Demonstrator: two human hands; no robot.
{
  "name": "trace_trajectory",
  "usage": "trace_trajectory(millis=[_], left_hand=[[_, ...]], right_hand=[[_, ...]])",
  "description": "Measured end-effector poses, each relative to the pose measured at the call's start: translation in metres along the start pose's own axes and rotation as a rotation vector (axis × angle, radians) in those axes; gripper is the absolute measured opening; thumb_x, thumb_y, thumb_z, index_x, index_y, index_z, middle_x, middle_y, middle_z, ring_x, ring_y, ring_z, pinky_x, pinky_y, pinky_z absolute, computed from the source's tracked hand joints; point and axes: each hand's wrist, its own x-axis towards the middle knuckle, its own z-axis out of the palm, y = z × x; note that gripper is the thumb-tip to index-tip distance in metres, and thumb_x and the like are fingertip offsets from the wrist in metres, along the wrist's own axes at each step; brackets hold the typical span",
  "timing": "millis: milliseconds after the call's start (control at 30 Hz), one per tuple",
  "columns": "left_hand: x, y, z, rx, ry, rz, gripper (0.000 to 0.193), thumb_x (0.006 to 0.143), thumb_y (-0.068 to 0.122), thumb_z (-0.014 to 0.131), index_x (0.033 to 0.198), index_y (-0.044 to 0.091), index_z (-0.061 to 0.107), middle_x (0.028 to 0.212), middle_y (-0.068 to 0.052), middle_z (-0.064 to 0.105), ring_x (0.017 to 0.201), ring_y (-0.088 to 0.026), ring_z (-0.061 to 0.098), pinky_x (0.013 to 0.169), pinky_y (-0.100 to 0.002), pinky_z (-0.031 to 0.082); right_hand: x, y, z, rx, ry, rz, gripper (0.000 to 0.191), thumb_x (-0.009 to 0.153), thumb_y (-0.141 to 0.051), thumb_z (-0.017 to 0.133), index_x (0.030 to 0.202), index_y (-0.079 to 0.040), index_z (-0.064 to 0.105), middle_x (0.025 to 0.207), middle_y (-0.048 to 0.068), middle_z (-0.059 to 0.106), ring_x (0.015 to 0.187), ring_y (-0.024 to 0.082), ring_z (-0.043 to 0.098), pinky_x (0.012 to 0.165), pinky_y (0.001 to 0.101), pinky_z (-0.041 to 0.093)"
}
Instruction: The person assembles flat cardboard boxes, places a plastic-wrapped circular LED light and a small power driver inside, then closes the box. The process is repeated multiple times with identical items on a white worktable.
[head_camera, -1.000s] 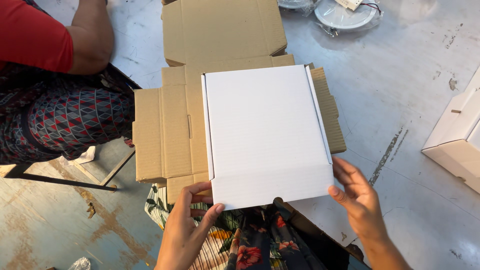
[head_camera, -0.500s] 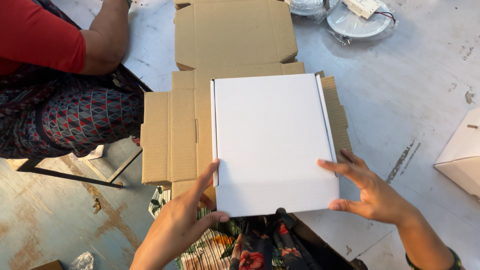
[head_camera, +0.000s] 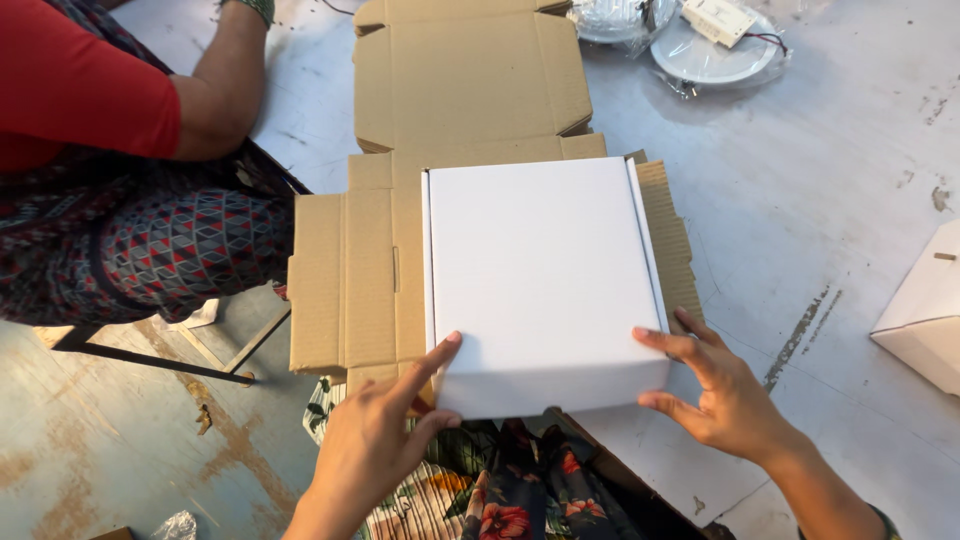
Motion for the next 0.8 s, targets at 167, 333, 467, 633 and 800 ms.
trace_trajectory(millis=[167,333,467,633,800], left_hand=[[-0.018,0.006,-0.002,-0.112,0.298,0.303,0.071,0.080,0.047,0.077,0.143,0.021,0.056,0.071,-0.006,0.078,0.063,-0.024,0.072,0.065,-0.039,0.054],[-0.034,0.034,-0.050,0.052,0.355,0.383,0.075,0.080,0.057,0.076,0.144,0.021,0.057,0.074,-0.007,0.075,0.065,-0.023,0.074,0.062,-0.039,0.054],[0.000,0.058,-0.095,0.297,0.322,0.178,0.052,0.093,0.045,0.067,0.144,0.035,0.061,0.078,-0.003,0.077,0.060,-0.025,0.071,0.054,-0.040,0.052],[0.056,0.064,-0.138,0.412,0.691,0.478,0.039,0.098,0.030,0.071,0.135,0.023,0.064,0.112,-0.011,0.070,0.096,-0.030,0.067,0.076,-0.043,0.052],[0.099,0.067,-0.123,0.326,0.837,0.793,0.061,0.096,0.037,0.079,0.142,0.003,0.058,0.141,-0.013,0.058,0.134,-0.034,0.055,0.107,-0.048,0.044]], right_hand=[[0.005,-0.028,-0.008,0.234,0.135,-0.101,0.061,0.088,-0.050,0.066,0.140,-0.020,0.059,0.127,0.010,0.074,0.124,0.030,0.065,0.105,0.0480,0.049],[0.004,-0.074,-0.093,0.367,0.143,-0.351,0.064,0.103,-0.059,0.051,0.143,-0.010,0.062,0.124,0.018,0.074,0.120,0.033,0.069,0.108,0.0441,0.052],[0.035,-0.094,-0.128,-0.248,0.163,-0.099,0.045,0.104,-0.048,0.048,0.144,-0.030,0.056,0.111,0.012,0.077,0.089,0.022,0.069,0.081,0.0397,0.055],[0.109,-0.115,-0.142,-0.405,0.436,-0.319,0.032,0.108,-0.026,0.059,0.138,-0.021,0.066,0.134,0.023,0.067,0.087,0.025,0.074,0.077,0.0378,0.059],[0.155,-0.126,-0.132,-0.200,0.529,-0.752,0.035,0.111,-0.035,0.068,0.128,-0.004,0.065,0.128,0.017,0.070,0.131,0.031,0.065,0.111,0.0416,0.053]])
